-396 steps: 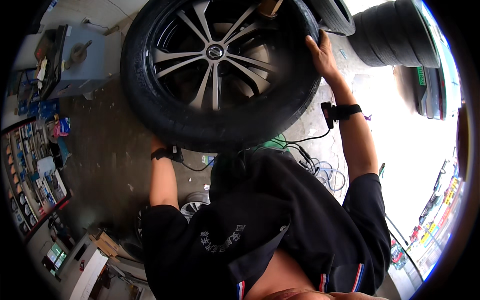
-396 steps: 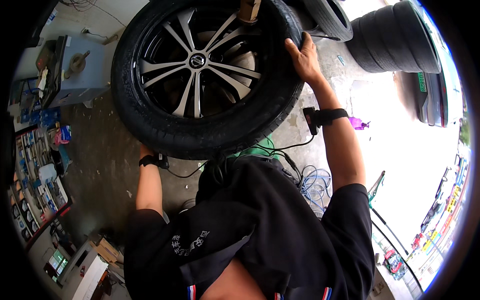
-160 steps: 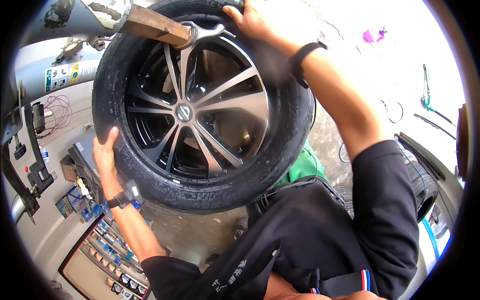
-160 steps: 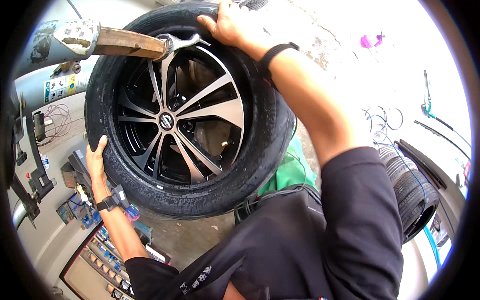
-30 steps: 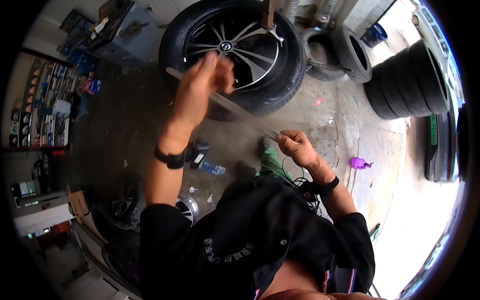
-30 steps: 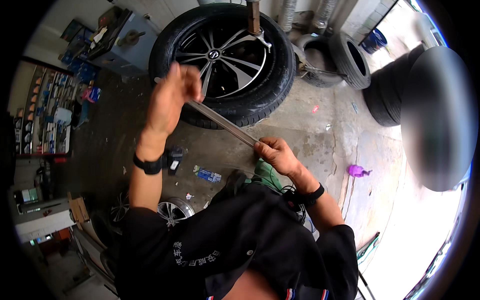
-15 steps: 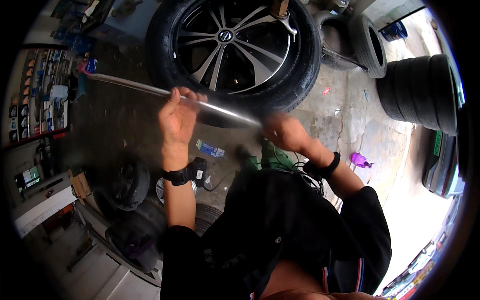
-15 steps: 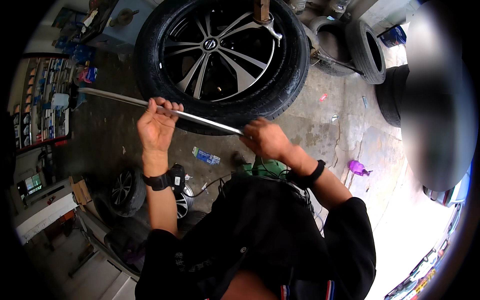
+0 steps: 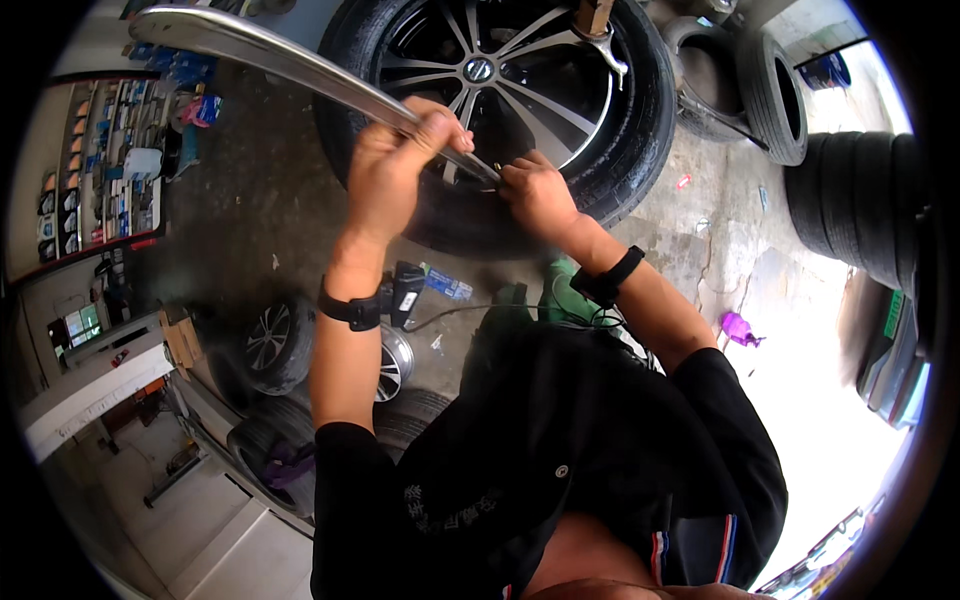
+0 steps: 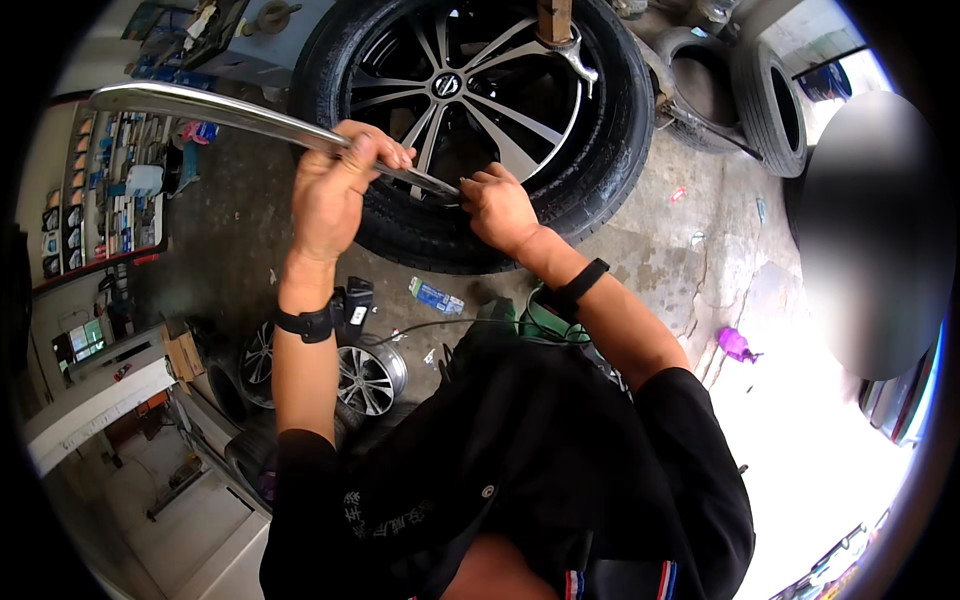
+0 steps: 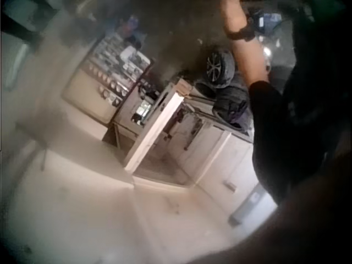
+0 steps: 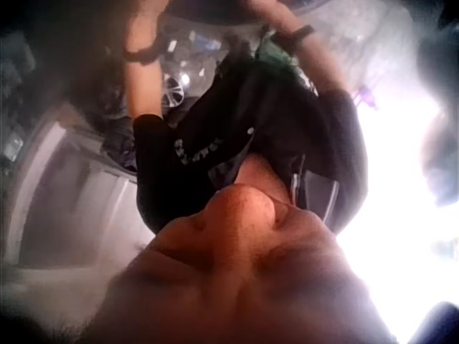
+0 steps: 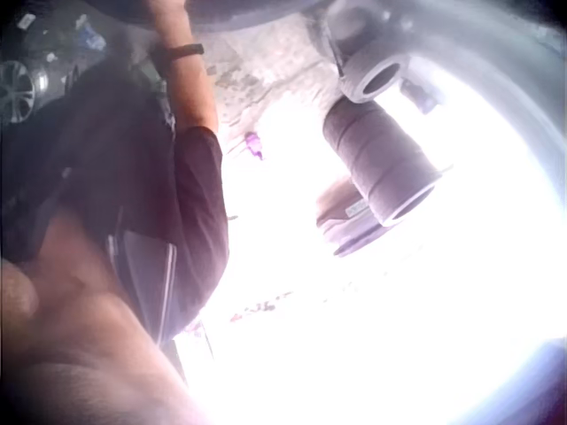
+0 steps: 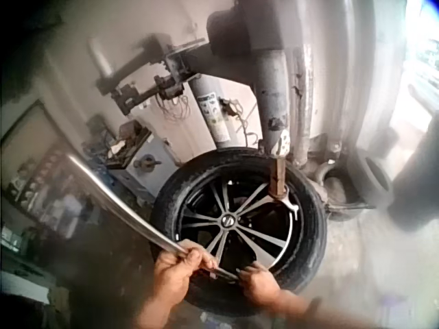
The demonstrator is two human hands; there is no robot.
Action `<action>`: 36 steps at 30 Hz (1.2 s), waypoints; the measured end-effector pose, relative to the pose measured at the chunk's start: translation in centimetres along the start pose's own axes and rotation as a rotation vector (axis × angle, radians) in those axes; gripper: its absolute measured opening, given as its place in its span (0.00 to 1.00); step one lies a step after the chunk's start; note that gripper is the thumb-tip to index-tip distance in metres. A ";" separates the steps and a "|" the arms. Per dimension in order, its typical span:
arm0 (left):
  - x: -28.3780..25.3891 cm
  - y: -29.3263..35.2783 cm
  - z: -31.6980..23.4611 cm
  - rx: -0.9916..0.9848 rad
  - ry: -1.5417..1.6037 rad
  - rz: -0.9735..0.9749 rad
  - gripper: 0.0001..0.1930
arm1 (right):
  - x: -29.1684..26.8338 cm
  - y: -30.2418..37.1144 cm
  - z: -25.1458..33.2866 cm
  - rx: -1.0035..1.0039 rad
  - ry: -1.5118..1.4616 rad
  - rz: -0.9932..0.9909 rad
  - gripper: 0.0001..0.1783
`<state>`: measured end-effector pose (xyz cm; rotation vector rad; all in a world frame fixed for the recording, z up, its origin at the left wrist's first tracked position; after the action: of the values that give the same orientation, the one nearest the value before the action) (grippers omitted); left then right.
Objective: The person prepares a tire with a cloth and a spray bottle, then places the tire onto a wheel rim mounted on a tire machine. They use a tire iron to pry the tire bead over the rim while operating the machine to rotate the assembly.
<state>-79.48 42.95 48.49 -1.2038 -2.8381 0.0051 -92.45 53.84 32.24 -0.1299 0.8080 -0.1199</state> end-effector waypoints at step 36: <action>-10.6 2.3 -12.9 -0.052 0.083 0.162 0.23 | 5.8 -7.9 8.5 0.345 -0.936 -0.248 0.19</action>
<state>-69.74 36.64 60.79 -1.4063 -2.6789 -0.1085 -82.75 45.73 35.22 0.0469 -0.1719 -0.3946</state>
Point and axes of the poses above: each hand's wrist, its own y-axis away from the middle knuckle, its own x-axis out of the palm, z = x × y, the point moved 3 cm from there along -y, towards the middle knuckle, and after that the axes turned 1 degree about -z, right-handed, at the moved point
